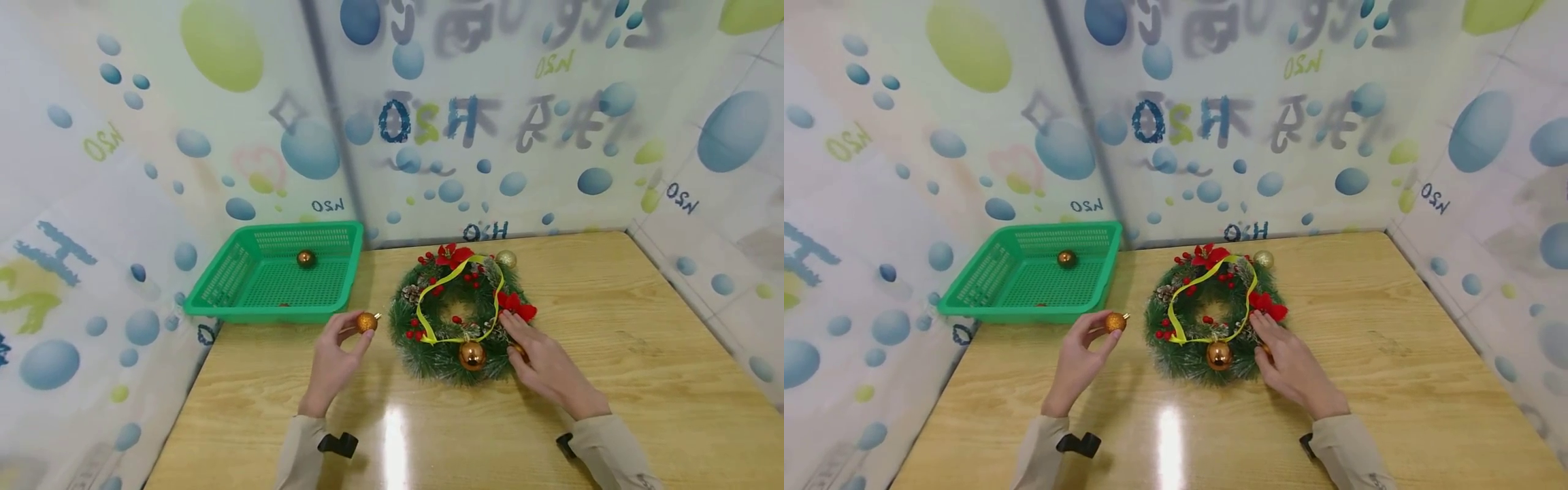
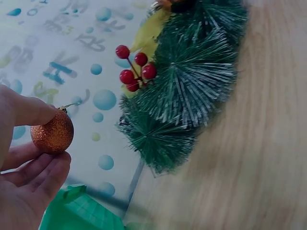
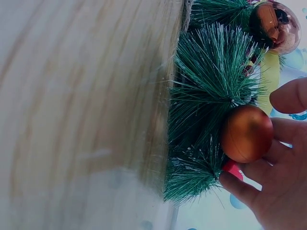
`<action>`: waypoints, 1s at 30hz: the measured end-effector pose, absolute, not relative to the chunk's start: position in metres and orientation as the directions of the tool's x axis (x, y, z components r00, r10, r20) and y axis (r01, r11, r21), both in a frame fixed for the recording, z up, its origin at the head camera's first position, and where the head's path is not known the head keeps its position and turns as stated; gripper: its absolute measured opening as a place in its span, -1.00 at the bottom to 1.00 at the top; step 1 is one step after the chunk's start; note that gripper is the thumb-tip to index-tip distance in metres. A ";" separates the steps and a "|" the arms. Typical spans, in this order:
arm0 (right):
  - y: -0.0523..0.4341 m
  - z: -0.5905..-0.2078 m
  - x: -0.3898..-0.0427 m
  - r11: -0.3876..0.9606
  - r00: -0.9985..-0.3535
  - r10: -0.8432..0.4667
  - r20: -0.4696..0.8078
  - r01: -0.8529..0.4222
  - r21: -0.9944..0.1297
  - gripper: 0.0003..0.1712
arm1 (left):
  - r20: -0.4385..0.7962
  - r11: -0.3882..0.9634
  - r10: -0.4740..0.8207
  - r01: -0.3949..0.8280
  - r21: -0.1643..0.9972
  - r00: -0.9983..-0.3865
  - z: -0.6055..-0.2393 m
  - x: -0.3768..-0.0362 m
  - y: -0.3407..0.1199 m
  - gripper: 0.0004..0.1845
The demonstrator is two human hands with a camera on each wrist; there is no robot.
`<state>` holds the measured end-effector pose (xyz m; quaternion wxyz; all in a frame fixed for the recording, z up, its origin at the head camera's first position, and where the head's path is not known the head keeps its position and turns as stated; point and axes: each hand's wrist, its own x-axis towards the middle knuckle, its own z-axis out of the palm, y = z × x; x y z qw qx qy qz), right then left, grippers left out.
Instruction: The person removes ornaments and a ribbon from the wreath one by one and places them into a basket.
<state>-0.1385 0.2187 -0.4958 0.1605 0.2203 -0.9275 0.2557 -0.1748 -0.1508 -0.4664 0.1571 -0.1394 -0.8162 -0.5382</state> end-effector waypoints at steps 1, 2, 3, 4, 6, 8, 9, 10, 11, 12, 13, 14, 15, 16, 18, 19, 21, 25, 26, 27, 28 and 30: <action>0.219 -0.496 -0.139 0.773 -0.853 -0.326 0.409 -0.489 -0.403 -0.35 | 0.408 0.381 0.053 0.396 0.836 -0.912 -0.465 -0.175 -0.152 -0.61; 0.218 -0.496 -0.139 0.774 -0.853 -0.326 0.408 -0.489 -0.403 -0.35 | 0.409 0.376 0.047 0.395 0.838 -0.911 -0.464 -0.176 -0.154 -0.61; 0.218 -0.496 -0.139 0.775 -0.853 -0.327 0.407 -0.489 -0.401 -0.35 | 0.409 0.374 0.039 0.393 0.840 -0.912 -0.463 -0.177 -0.155 -0.61; 0.218 -0.496 -0.139 0.775 -0.853 -0.329 0.406 -0.489 -0.400 -0.35 | 0.410 0.369 0.034 0.392 0.842 -0.912 -0.462 -0.177 -0.156 -0.61; 0.218 -0.495 -0.139 0.775 -0.852 -0.330 0.405 -0.490 -0.400 -0.35 | 0.414 0.367 0.027 0.395 0.842 -0.910 -0.461 -0.179 -0.159 -0.61; 0.218 -0.495 -0.139 0.772 -0.852 -0.331 0.406 -0.492 -0.403 -0.34 | 0.423 0.362 0.023 0.402 0.841 -0.906 -0.461 -0.180 -0.161 -0.60; 0.218 -0.495 -0.139 0.771 -0.852 -0.330 0.406 -0.492 -0.404 -0.34 | 0.426 0.359 0.019 0.404 0.841 -0.904 -0.460 -0.181 -0.161 -0.60; 0.217 -0.494 -0.139 0.770 -0.851 -0.330 0.408 -0.493 -0.405 -0.35 | 0.431 0.360 0.017 0.408 0.839 -0.902 -0.460 -0.182 -0.162 -0.60; 0.217 -0.494 -0.139 0.768 -0.851 -0.330 0.409 -0.494 -0.408 -0.35 | 0.436 0.358 0.014 0.412 0.838 -0.900 -0.460 -0.183 -0.163 -0.60; 0.217 -0.494 -0.139 0.767 -0.851 -0.330 0.409 -0.494 -0.410 -0.35 | 0.440 0.357 0.011 0.415 0.837 -0.898 -0.460 -0.185 -0.163 -0.60; 0.217 -0.494 -0.139 0.766 -0.851 -0.329 0.410 -0.495 -0.411 -0.35 | 0.446 0.358 0.009 0.419 0.835 -0.895 -0.460 -0.186 -0.164 -0.60; 0.217 -0.494 -0.139 0.765 -0.849 -0.329 0.413 -0.496 -0.410 -0.36 | 0.451 0.357 0.005 0.423 0.833 -0.892 -0.459 -0.187 -0.165 -0.60; 0.217 -0.494 -0.138 0.765 -0.848 -0.330 0.415 -0.498 -0.408 -0.36 | 0.457 0.363 0.000 0.426 0.829 -0.889 -0.458 -0.188 -0.165 -0.61; 0.217 -0.494 -0.138 0.766 -0.847 -0.330 0.416 -0.498 -0.406 -0.36 | 0.463 0.372 -0.004 0.429 0.823 -0.886 -0.456 -0.188 -0.166 -0.61; 0.217 -0.494 -0.138 0.767 -0.847 -0.330 0.417 -0.498 -0.405 -0.36 | 0.475 0.387 -0.013 0.434 0.814 -0.880 -0.448 -0.187 -0.166 -0.62; 0.217 -0.494 -0.138 0.768 -0.847 -0.329 0.417 -0.497 -0.404 -0.36 | 0.480 0.393 -0.020 0.434 0.811 -0.877 -0.444 -0.186 -0.167 -0.63; 0.217 -0.494 -0.137 0.770 -0.849 -0.328 0.414 -0.495 -0.404 -0.36 | 0.485 0.403 -0.031 0.433 0.806 -0.874 -0.434 -0.184 -0.168 -0.64; 0.217 -0.494 -0.137 0.773 -0.856 -0.320 0.405 -0.484 -0.410 -0.35 | 0.488 0.399 -0.059 0.428 0.811 -0.871 -0.420 -0.183 -0.173 -0.65; 0.217 -0.495 -0.137 0.774 -0.857 -0.319 0.405 -0.482 -0.410 -0.34 | 0.490 0.398 -0.065 0.427 0.812 -0.869 -0.418 -0.183 -0.175 -0.65; 0.217 -0.495 -0.136 0.776 -0.859 -0.316 0.403 -0.479 -0.411 -0.34 | 0.492 0.396 -0.073 0.428 0.812 -0.867 -0.417 -0.184 -0.177 -0.66; 0.218 -0.495 -0.137 0.778 -0.859 -0.315 0.404 -0.477 -0.409 -0.34 | 0.494 0.402 -0.082 0.425 0.811 -0.866 -0.416 -0.186 -0.179 -0.66; 0.218 -0.495 -0.137 0.780 -0.859 -0.312 0.406 -0.475 -0.406 -0.34 | 0.496 0.406 -0.098 0.420 0.811 -0.863 -0.416 -0.188 -0.184 -0.65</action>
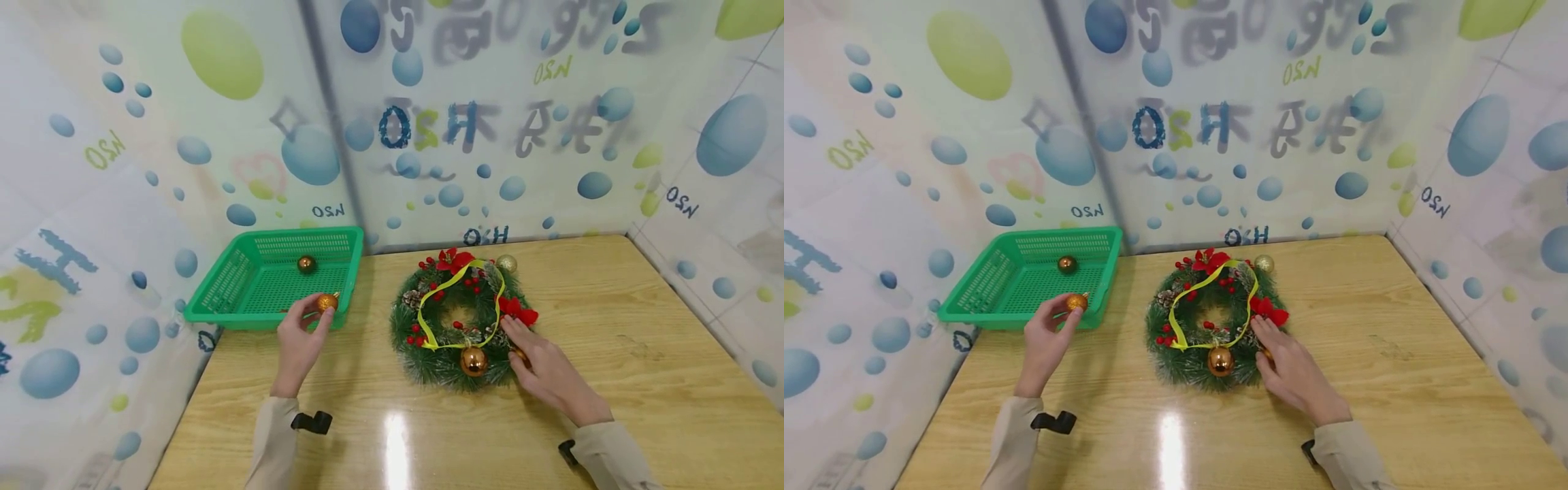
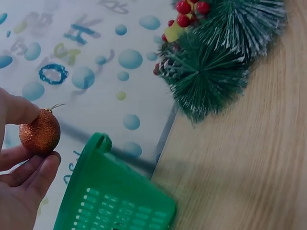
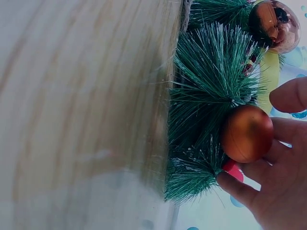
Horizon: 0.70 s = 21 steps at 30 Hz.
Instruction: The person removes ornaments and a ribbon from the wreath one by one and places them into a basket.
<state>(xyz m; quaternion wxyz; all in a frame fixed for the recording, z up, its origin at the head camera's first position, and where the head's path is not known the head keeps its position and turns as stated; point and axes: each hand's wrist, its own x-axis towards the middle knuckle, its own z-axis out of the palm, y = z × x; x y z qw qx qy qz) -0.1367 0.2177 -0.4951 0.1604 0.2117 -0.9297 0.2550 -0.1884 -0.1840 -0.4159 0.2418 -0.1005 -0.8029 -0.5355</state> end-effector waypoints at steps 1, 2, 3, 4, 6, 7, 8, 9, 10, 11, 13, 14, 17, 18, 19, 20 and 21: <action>0.218 -0.495 -0.137 0.781 -0.859 -0.311 0.407 -0.475 -0.405 -0.34 | 0.491 0.406 -0.109 0.412 0.815 -0.864 -0.417 -0.190 -0.187 -0.65; 0.218 -0.495 -0.137 0.781 -0.858 -0.310 0.409 -0.475 -0.405 -0.34 | 0.490 0.410 -0.116 0.408 0.816 -0.864 -0.417 -0.191 -0.189 -0.64; 0.218 -0.495 -0.137 0.782 -0.859 -0.309 0.409 -0.474 -0.405 -0.34 | 0.483 0.414 -0.125 0.397 0.819 -0.867 -0.420 -0.194 -0.193 -0.64; 0.218 -0.495 -0.137 0.783 -0.858 -0.308 0.410 -0.474 -0.404 -0.34 | 0.477 0.418 -0.133 0.387 0.822 -0.869 -0.423 -0.197 -0.196 -0.63; 0.217 -0.495 -0.137 0.782 -0.858 -0.307 0.412 -0.475 -0.404 -0.34 | 0.473 0.418 -0.141 0.380 0.825 -0.870 -0.431 -0.203 -0.204 -0.63; 0.217 -0.495 -0.137 0.782 -0.857 -0.307 0.414 -0.475 -0.403 -0.34 | 0.473 0.421 -0.142 0.380 0.824 -0.869 -0.435 -0.206 -0.208 -0.63; 0.218 -0.495 -0.137 0.781 -0.856 -0.307 0.416 -0.476 -0.404 -0.34 | 0.470 0.429 -0.147 0.372 0.823 -0.870 -0.438 -0.209 -0.212 -0.63; 0.218 -0.496 -0.137 0.781 -0.856 -0.306 0.417 -0.477 -0.404 -0.34 | 0.468 0.429 -0.148 0.370 0.824 -0.871 -0.437 -0.210 -0.214 -0.62; 0.218 -0.496 -0.137 0.781 -0.855 -0.306 0.419 -0.477 -0.402 -0.34 | 0.468 0.431 -0.147 0.370 0.823 -0.871 -0.439 -0.212 -0.217 -0.63; 0.218 -0.496 -0.137 0.780 -0.854 -0.306 0.421 -0.479 -0.402 -0.34 | 0.463 0.436 -0.147 0.362 0.824 -0.874 -0.439 -0.214 -0.220 -0.62; 0.217 -0.497 -0.137 0.781 -0.853 -0.305 0.423 -0.478 -0.403 -0.33 | 0.442 0.450 -0.155 0.335 0.828 -0.884 -0.439 -0.218 -0.225 -0.61; 0.217 -0.497 -0.137 0.778 -0.852 -0.305 0.426 -0.481 -0.404 -0.33 | 0.428 0.456 -0.159 0.318 0.831 -0.890 -0.439 -0.220 -0.227 -0.61; 0.216 -0.497 -0.137 0.771 -0.846 -0.306 0.438 -0.489 -0.407 -0.34 | 0.403 0.475 -0.159 0.288 0.832 -0.901 -0.442 -0.226 -0.234 -0.58; 0.216 -0.497 -0.137 0.769 -0.843 -0.307 0.441 -0.493 -0.407 -0.34 | 0.397 0.475 -0.158 0.283 0.833 -0.904 -0.442 -0.227 -0.235 -0.58; 0.216 -0.497 -0.137 0.767 -0.841 -0.307 0.446 -0.496 -0.407 -0.34 | 0.394 0.474 -0.158 0.280 0.835 -0.906 -0.443 -0.229 -0.236 -0.56; 0.216 -0.497 -0.137 0.765 -0.839 -0.308 0.449 -0.499 -0.407 -0.34 | 0.390 0.475 -0.157 0.276 0.835 -0.907 -0.443 -0.230 -0.237 -0.56; 0.216 -0.497 -0.136 0.766 -0.839 -0.307 0.450 -0.498 -0.406 -0.34 | 0.387 0.470 -0.158 0.275 0.839 -0.909 -0.443 -0.231 -0.239 -0.56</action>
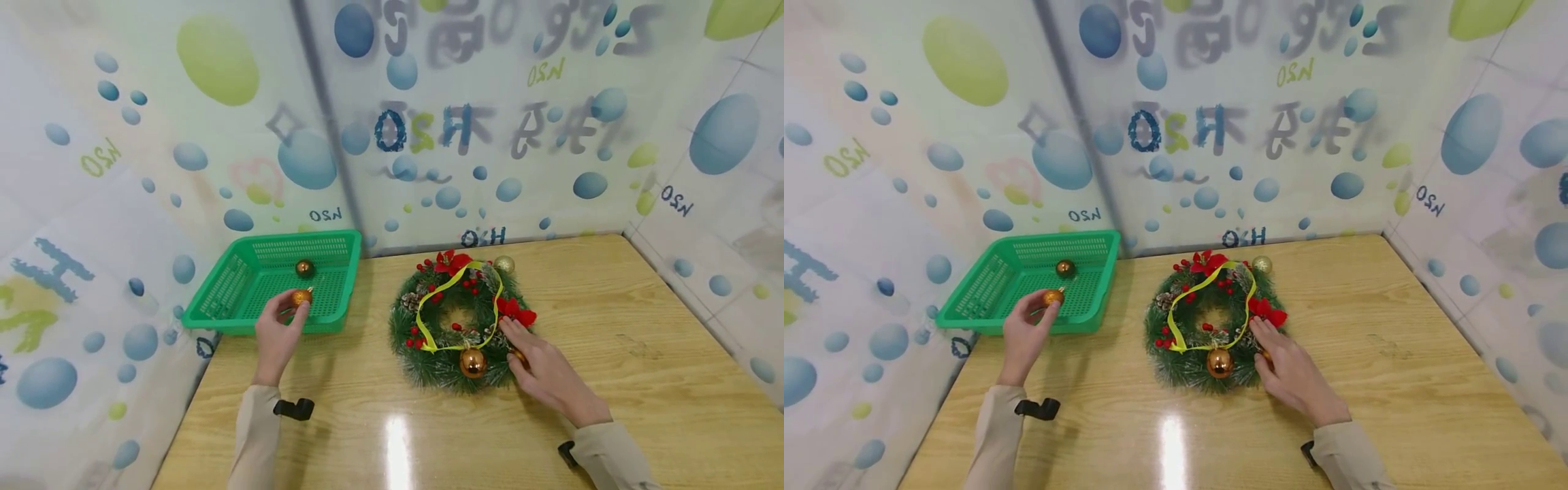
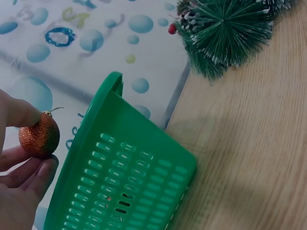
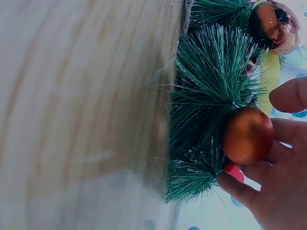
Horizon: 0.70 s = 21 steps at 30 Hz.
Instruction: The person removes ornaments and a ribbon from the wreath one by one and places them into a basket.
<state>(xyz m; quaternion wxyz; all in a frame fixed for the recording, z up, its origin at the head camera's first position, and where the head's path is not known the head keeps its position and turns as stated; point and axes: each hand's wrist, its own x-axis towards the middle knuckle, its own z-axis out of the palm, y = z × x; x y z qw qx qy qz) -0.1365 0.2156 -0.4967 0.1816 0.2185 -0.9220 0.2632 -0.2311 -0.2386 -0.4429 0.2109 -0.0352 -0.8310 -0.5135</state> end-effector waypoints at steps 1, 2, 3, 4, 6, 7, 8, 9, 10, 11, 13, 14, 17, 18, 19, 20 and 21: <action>0.216 -0.497 -0.136 0.767 -0.838 -0.307 0.450 -0.498 -0.404 -0.34 | 0.385 0.470 -0.159 0.273 0.839 -0.909 -0.443 -0.232 -0.240 -0.55; 0.216 -0.497 -0.136 0.768 -0.838 -0.307 0.450 -0.498 -0.403 -0.34 | 0.383 0.473 -0.158 0.271 0.838 -0.910 -0.442 -0.233 -0.242 -0.56; 0.216 -0.496 -0.136 0.767 -0.838 -0.307 0.450 -0.498 -0.404 -0.34 | 0.381 0.476 -0.155 0.269 0.837 -0.911 -0.442 -0.235 -0.243 -0.56; 0.216 -0.496 -0.136 0.767 -0.839 -0.307 0.450 -0.498 -0.405 -0.34 | 0.381 0.484 -0.156 0.266 0.834 -0.911 -0.442 -0.237 -0.245 -0.56; 0.216 -0.496 -0.136 0.765 -0.838 -0.306 0.451 -0.499 -0.407 -0.34 | 0.372 0.495 -0.157 0.253 0.831 -0.915 -0.441 -0.241 -0.249 -0.57; 0.216 -0.496 -0.136 0.764 -0.839 -0.307 0.450 -0.499 -0.409 -0.34 | 0.366 0.503 -0.157 0.245 0.829 -0.917 -0.441 -0.243 -0.250 -0.57; 0.216 -0.496 -0.136 0.762 -0.840 -0.307 0.448 -0.499 -0.412 -0.34 | 0.360 0.507 -0.156 0.238 0.828 -0.920 -0.440 -0.245 -0.252 -0.57; 0.216 -0.496 -0.136 0.762 -0.840 -0.307 0.447 -0.498 -0.415 -0.34 | 0.354 0.508 -0.157 0.233 0.829 -0.922 -0.440 -0.247 -0.253 -0.56; 0.216 -0.495 -0.136 0.763 -0.842 -0.306 0.445 -0.496 -0.415 -0.34 | 0.348 0.511 -0.157 0.225 0.829 -0.924 -0.439 -0.249 -0.255 -0.55; 0.216 -0.495 -0.136 0.763 -0.844 -0.305 0.442 -0.494 -0.416 -0.34 | 0.339 0.511 -0.155 0.218 0.831 -0.928 -0.437 -0.250 -0.256 -0.55; 0.216 -0.494 -0.135 0.765 -0.845 -0.305 0.439 -0.492 -0.415 -0.34 | 0.326 0.511 -0.152 0.208 0.834 -0.933 -0.435 -0.253 -0.259 -0.54; 0.216 -0.494 -0.135 0.765 -0.845 -0.305 0.439 -0.492 -0.415 -0.34 | 0.318 0.514 -0.149 0.201 0.834 -0.937 -0.434 -0.254 -0.260 -0.53; 0.216 -0.494 -0.135 0.764 -0.842 -0.308 0.442 -0.496 -0.412 -0.34 | 0.295 0.530 -0.148 0.176 0.830 -0.944 -0.432 -0.257 -0.265 -0.52; 0.215 -0.494 -0.135 0.764 -0.841 -0.310 0.443 -0.498 -0.411 -0.34 | 0.287 0.536 -0.149 0.167 0.827 -0.946 -0.431 -0.258 -0.267 -0.52; 0.215 -0.494 -0.135 0.763 -0.842 -0.310 0.441 -0.497 -0.412 -0.34 | 0.280 0.545 -0.148 0.158 0.823 -0.949 -0.431 -0.260 -0.268 -0.51; 0.215 -0.494 -0.136 0.765 -0.844 -0.310 0.437 -0.494 -0.413 -0.34 | 0.272 0.552 -0.147 0.149 0.820 -0.951 -0.431 -0.261 -0.270 -0.51; 0.215 -0.495 -0.136 0.766 -0.846 -0.309 0.434 -0.492 -0.414 -0.34 | 0.265 0.555 -0.149 0.142 0.820 -0.953 -0.430 -0.262 -0.271 -0.51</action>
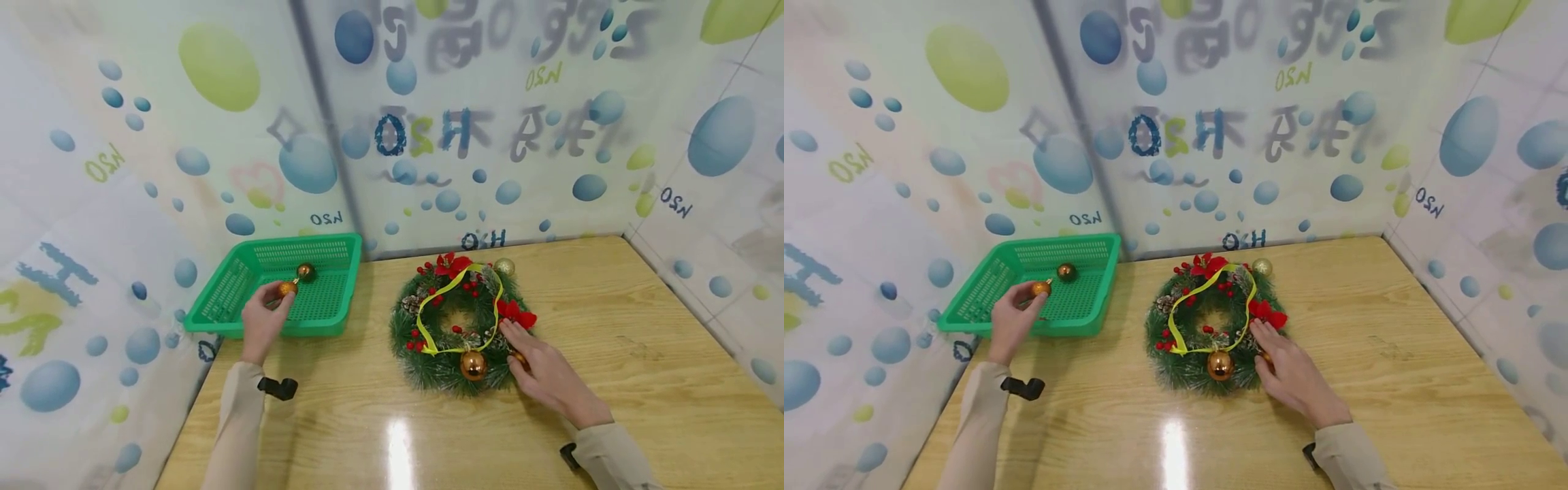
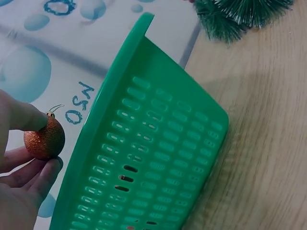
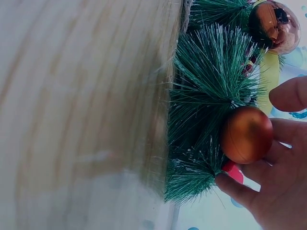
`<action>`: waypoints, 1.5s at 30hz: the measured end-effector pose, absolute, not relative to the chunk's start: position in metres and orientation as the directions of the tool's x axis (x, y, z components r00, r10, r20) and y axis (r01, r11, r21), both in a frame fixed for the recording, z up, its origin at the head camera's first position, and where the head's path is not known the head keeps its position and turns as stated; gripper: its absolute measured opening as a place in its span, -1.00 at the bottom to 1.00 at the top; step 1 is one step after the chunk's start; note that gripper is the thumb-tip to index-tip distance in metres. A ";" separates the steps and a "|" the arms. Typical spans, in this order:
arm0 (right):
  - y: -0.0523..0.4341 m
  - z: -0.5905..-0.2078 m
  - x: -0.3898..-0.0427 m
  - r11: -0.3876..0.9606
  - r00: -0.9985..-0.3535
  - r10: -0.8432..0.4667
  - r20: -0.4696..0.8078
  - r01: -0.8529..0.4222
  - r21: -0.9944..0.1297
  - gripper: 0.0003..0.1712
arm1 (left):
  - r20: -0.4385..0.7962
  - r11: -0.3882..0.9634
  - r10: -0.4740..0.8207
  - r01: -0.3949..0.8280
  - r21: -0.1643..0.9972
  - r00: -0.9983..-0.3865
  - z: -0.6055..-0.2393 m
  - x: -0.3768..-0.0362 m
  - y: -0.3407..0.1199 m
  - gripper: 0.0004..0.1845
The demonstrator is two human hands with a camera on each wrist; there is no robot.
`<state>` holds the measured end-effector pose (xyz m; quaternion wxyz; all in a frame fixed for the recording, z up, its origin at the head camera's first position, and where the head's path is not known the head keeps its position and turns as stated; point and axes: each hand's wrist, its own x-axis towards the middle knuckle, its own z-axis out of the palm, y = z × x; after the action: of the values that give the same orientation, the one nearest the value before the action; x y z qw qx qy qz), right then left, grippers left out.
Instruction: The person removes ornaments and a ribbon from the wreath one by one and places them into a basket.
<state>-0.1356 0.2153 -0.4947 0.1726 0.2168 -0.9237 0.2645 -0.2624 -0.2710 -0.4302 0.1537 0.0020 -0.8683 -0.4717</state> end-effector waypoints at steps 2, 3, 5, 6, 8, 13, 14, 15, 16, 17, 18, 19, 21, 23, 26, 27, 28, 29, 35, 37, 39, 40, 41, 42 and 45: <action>0.216 -0.495 -0.136 0.770 -0.854 -0.303 0.423 -0.481 -0.419 -0.34 | 0.244 0.561 -0.145 0.124 0.819 -0.959 -0.430 -0.265 -0.272 -0.49; 0.216 -0.496 -0.136 0.772 -0.858 -0.301 0.415 -0.475 -0.423 -0.34 | 0.233 0.560 -0.141 0.117 0.820 -0.962 -0.430 -0.267 -0.273 -0.48; 0.216 -0.496 -0.135 0.774 -0.866 -0.300 0.401 -0.466 -0.429 -0.33 | 0.209 0.560 -0.137 0.098 0.823 -0.968 -0.430 -0.269 -0.274 -0.46; 0.216 -0.496 -0.136 0.775 -0.868 -0.299 0.396 -0.463 -0.430 -0.33 | 0.199 0.563 -0.131 0.092 0.821 -0.971 -0.430 -0.270 -0.275 -0.45; 0.217 -0.497 -0.136 0.775 -0.871 -0.301 0.387 -0.460 -0.432 -0.32 | 0.181 0.579 -0.127 0.076 0.811 -0.975 -0.431 -0.273 -0.278 -0.45; 0.217 -0.496 -0.135 0.776 -0.876 -0.303 0.376 -0.456 -0.437 -0.32 | 0.171 0.625 -0.118 0.061 0.778 -0.978 -0.430 -0.280 -0.284 -0.47; 0.217 -0.496 -0.135 0.775 -0.877 -0.302 0.373 -0.454 -0.439 -0.32 | 0.170 0.628 -0.115 0.061 0.776 -0.979 -0.429 -0.282 -0.285 -0.47; 0.217 -0.496 -0.135 0.776 -0.877 -0.300 0.376 -0.454 -0.438 -0.32 | 0.170 0.626 -0.113 0.063 0.777 -0.979 -0.428 -0.284 -0.286 -0.47; 0.217 -0.496 -0.135 0.777 -0.877 -0.299 0.377 -0.453 -0.437 -0.32 | 0.169 0.629 -0.111 0.063 0.775 -0.979 -0.428 -0.286 -0.288 -0.47; 0.218 -0.496 -0.135 0.778 -0.876 -0.299 0.379 -0.453 -0.434 -0.32 | 0.166 0.634 -0.108 0.061 0.771 -0.980 -0.427 -0.288 -0.289 -0.47; 0.218 -0.496 -0.135 0.777 -0.875 -0.300 0.380 -0.455 -0.434 -0.32 | 0.163 0.640 -0.107 0.058 0.766 -0.981 -0.426 -0.290 -0.290 -0.47; 0.218 -0.496 -0.135 0.777 -0.874 -0.302 0.381 -0.457 -0.433 -0.31 | 0.155 0.641 -0.110 0.050 0.766 -0.982 -0.426 -0.292 -0.292 -0.47; 0.217 -0.496 -0.135 0.775 -0.872 -0.306 0.383 -0.462 -0.432 -0.31 | 0.148 0.656 -0.112 0.038 0.753 -0.983 -0.425 -0.295 -0.295 -0.47; 0.217 -0.496 -0.135 0.775 -0.871 -0.308 0.382 -0.463 -0.431 -0.31 | 0.130 0.666 -0.107 0.026 0.745 -0.986 -0.423 -0.298 -0.298 -0.46; 0.217 -0.496 -0.135 0.775 -0.871 -0.308 0.383 -0.463 -0.431 -0.30 | 0.101 0.669 -0.096 0.011 0.743 -0.990 -0.420 -0.302 -0.301 -0.44; 0.217 -0.496 -0.135 0.776 -0.871 -0.306 0.384 -0.462 -0.431 -0.30 | 0.089 0.666 -0.092 0.006 0.746 -0.992 -0.419 -0.304 -0.302 -0.43; 0.217 -0.496 -0.135 0.776 -0.872 -0.304 0.384 -0.461 -0.431 -0.30 | 0.082 0.670 -0.084 0.005 0.742 -0.993 -0.418 -0.304 -0.302 -0.42; 0.217 -0.496 -0.135 0.774 -0.871 -0.305 0.385 -0.462 -0.433 -0.30 | 0.076 0.677 -0.077 0.004 0.736 -0.994 -0.417 -0.305 -0.302 -0.42; 0.216 -0.496 -0.135 0.769 -0.862 -0.309 0.402 -0.476 -0.427 -0.32 | 0.057 0.706 -0.048 0.006 0.708 -0.997 -0.411 -0.305 -0.300 -0.44; 0.216 -0.496 -0.135 0.771 -0.861 -0.306 0.405 -0.474 -0.426 -0.32 | 0.054 0.709 -0.042 0.008 0.705 -0.998 -0.411 -0.307 -0.300 -0.43; 0.216 -0.497 -0.135 0.772 -0.860 -0.304 0.409 -0.474 -0.423 -0.32 | 0.060 0.710 -0.032 0.019 0.704 -0.998 -0.411 -0.309 -0.300 -0.42; 0.215 -0.497 -0.135 0.772 -0.861 -0.306 0.407 -0.474 -0.422 -0.31 | 0.064 0.708 -0.026 0.027 0.706 -0.998 -0.413 -0.309 -0.302 -0.42; 0.215 -0.497 -0.135 0.772 -0.860 -0.308 0.406 -0.475 -0.422 -0.32 | 0.070 0.705 -0.022 0.034 0.708 -0.997 -0.414 -0.309 -0.302 -0.43; 0.215 -0.497 -0.135 0.773 -0.859 -0.309 0.409 -0.477 -0.418 -0.31 | 0.081 0.700 -0.017 0.046 0.713 -0.997 -0.414 -0.308 -0.302 -0.44; 0.215 -0.497 -0.135 0.770 -0.855 -0.310 0.416 -0.482 -0.418 -0.32 | 0.118 0.681 -0.011 0.079 0.728 -0.993 -0.413 -0.306 -0.299 -0.48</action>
<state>-0.1353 0.2147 -0.4969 0.1639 0.2138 -0.9263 0.2633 -0.3059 -0.2991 -0.4134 0.0566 -0.0186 -0.9151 -0.3989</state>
